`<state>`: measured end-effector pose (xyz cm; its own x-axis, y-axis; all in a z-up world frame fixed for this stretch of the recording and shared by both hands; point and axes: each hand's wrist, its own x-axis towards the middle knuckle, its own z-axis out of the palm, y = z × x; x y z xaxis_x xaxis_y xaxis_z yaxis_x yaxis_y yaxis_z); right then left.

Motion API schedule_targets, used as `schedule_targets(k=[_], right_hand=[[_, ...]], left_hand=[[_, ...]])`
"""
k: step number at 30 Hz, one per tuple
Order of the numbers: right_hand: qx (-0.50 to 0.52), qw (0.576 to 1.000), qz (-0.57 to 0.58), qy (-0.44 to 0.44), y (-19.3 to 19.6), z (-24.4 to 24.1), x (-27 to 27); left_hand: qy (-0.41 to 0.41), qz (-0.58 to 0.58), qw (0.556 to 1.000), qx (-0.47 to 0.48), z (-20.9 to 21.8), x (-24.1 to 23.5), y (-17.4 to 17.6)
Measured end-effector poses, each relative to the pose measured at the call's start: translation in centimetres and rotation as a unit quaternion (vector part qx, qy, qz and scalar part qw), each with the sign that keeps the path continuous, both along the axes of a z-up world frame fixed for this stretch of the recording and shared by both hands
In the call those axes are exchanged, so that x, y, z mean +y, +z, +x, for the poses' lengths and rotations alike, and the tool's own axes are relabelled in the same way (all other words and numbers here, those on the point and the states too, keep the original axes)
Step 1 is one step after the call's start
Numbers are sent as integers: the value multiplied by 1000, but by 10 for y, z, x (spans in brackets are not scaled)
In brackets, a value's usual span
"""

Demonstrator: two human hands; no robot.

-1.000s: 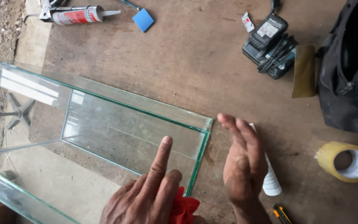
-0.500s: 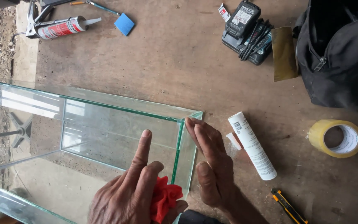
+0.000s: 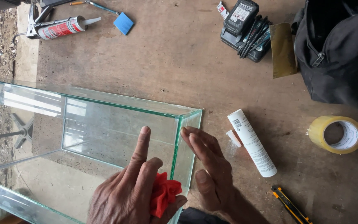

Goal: Wiping down the glass panels of an aquarium with a cloth and inspecting the sealant joints.

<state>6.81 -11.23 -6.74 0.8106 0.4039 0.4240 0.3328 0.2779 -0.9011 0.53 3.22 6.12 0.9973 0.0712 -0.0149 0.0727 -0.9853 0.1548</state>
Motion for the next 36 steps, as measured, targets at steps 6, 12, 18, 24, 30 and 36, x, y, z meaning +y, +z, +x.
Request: schedule_targets(k=[6,12,18,24,30,36], right_hand=[[-13,1000,-8,10,-1,-6,-6],[152,962,224,-17,-21,-13,-5],[239,939,234,-81,-56,-9,-15],[170,975,72,-124,-32,-8,-28],[127,982,-72,-118,-34,-43,-47],[111,984,-110,-85,-44,-69,-56]], left_hand=[[-2,-1,1000,14,-1,0,0],[-10,-18,1000,21,3,4,6],[-1,-73,997,-41,-2,23,24],[7,-197,970,-139,-31,30,56],[108,-288,951,-18,-102,18,88],[-56,-304,951,24,-176,13,49]])
